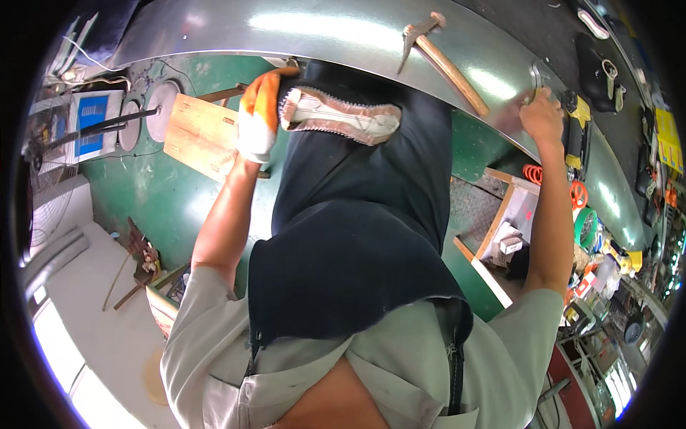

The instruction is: Shaping and securing shoe uppers onto shoe lasts using lasting pliers and a hammer.

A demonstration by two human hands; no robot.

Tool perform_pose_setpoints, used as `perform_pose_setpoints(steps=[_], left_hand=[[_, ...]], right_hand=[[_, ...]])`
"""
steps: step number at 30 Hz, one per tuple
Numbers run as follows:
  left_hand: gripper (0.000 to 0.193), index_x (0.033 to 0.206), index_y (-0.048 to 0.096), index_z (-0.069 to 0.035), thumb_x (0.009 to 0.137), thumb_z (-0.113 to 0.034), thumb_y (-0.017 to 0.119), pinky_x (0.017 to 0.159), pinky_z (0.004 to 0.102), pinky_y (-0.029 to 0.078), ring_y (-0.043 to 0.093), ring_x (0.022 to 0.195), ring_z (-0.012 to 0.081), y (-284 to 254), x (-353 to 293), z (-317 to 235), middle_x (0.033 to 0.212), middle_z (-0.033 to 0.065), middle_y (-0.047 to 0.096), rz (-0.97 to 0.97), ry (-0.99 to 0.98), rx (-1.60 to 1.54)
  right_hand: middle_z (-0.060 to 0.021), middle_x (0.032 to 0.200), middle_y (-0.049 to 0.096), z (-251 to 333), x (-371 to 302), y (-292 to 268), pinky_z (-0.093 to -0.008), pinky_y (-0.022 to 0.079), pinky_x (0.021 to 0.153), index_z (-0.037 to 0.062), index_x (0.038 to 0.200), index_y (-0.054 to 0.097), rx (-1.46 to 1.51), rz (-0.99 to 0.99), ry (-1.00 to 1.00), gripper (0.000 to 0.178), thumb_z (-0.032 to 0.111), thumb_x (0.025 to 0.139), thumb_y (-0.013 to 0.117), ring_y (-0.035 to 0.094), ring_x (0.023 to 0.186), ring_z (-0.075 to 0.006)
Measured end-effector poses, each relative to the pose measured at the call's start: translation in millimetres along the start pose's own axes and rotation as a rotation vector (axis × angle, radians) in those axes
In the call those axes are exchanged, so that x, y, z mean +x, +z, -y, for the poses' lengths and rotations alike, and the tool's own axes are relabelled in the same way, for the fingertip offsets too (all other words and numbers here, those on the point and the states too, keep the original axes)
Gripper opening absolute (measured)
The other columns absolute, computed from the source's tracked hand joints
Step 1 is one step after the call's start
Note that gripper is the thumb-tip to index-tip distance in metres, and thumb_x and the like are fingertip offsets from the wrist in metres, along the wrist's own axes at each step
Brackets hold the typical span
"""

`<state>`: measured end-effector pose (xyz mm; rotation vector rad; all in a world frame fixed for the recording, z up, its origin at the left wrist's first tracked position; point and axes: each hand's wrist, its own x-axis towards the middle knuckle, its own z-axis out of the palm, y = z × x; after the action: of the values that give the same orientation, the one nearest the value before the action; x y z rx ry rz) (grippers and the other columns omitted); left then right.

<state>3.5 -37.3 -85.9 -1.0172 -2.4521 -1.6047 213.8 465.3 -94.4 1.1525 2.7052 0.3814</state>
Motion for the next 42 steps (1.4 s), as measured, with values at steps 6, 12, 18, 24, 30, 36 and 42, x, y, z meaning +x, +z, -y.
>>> perform_pose_setpoints(steps=[6, 12, 18, 24, 30, 36, 42], left_hand=[[0.035, 0.112, 0.071, 0.004, 0.11, -0.019, 0.045, 0.076, 0.0303, 0.051, 0.062, 0.079, 0.0175, 17, 13, -23, 0.089, 0.0104, 0.069, -0.087, -0.36, -0.19], [0.035, 0.123, 0.069, 0.001, 0.11, -0.027, 0.051, 0.093, 0.0297, 0.051, 0.064, 0.109, 0.0197, 16, 14, -19, 0.117, 0.0121, 0.071, -0.056, -0.246, -0.217], [0.016, 0.111, 0.064, 0.003, 0.095, 0.0, 0.066, 0.102, 0.0405, 0.051, 0.061, 0.123, 0.0368, 14, 11, -25, 0.129, 0.017, 0.066, 0.005, 0.328, 0.366], [0.014, 0.093, 0.059, 0.001, 0.09, -0.004, 0.072, 0.11, 0.0551, 0.043, 0.058, 0.123, 0.0432, 14, 9, -41, 0.125, 0.0144, 0.067, 0.008, 0.19, 0.36], [0.012, 0.095, 0.062, 0.001, 0.087, -0.001, 0.07, 0.111, 0.0535, 0.042, 0.058, 0.125, 0.0422, 16, 8, -57, 0.126, 0.0135, 0.067, 0.019, -0.015, 0.172], [0.017, 0.098, 0.063, 0.001, 0.082, 0.003, 0.069, 0.11, 0.0529, 0.043, 0.057, 0.125, 0.0441, 14, 5, -48, 0.129, 0.0181, 0.065, 0.027, 0.013, 0.135], [0.025, 0.104, 0.065, -0.003, 0.081, 0.001, 0.071, 0.108, 0.0544, 0.044, 0.056, 0.126, 0.0458, 8, 10, -45, 0.131, 0.0206, 0.063, 0.113, 0.095, 0.166]], right_hand=[[-0.0178, 0.1, 0.073, 69, -64, -78, -0.0473, 0.053, 0.093, -0.0013, 0.122, 0.063, 0.703, -0.18, -0.033, 0.036, 0.022, 0.095, 0.06, 0.071, 0.099, -0.0362], [-0.0046, 0.082, 0.067, 176, -188, -142, -0.0319, 0.052, 0.071, -0.0001, 0.108, 0.065, 1.526, 0.765, -0.451, 0.027, 0.026, 0.107, 0.057, 0.065, 0.073, -0.0138], [-0.0099, 0.096, 0.072, 190, -186, -122, -0.0301, 0.056, 0.07, -0.0053, 0.118, 0.061, 1.298, 0.617, -0.735, 0.023, 0.013, 0.105, 0.055, 0.066, 0.078, -0.0143], [-0.0108, 0.098, 0.071, 187, -177, -133, -0.0303, 0.056, 0.071, -0.006, 0.114, 0.06, 1.28, 0.795, -0.731, 0.021, 0.013, 0.105, 0.055, 0.065, 0.076, -0.0144], [-0.0088, 0.093, 0.069, 193, -179, -126, -0.0307, 0.056, 0.071, -0.0052, 0.116, 0.06, 1.29, 0.838, -0.711, 0.023, 0.014, 0.106, 0.054, 0.064, 0.076, -0.0137], [-0.0145, 0.095, 0.071, 199, -193, -117, -0.0382, 0.056, 0.077, -0.003, 0.123, 0.062, 1.129, 0.524, -0.775, 0.026, 0.014, 0.103, 0.058, 0.07, 0.083, -0.0273], [-0.0177, 0.088, 0.07, 208, -208, -93, -0.0457, 0.056, 0.073, -0.0019, 0.122, 0.061, 1.006, 0.046, -0.781, 0.03, 0.019, 0.101, 0.061, 0.069, 0.081, -0.0388]])
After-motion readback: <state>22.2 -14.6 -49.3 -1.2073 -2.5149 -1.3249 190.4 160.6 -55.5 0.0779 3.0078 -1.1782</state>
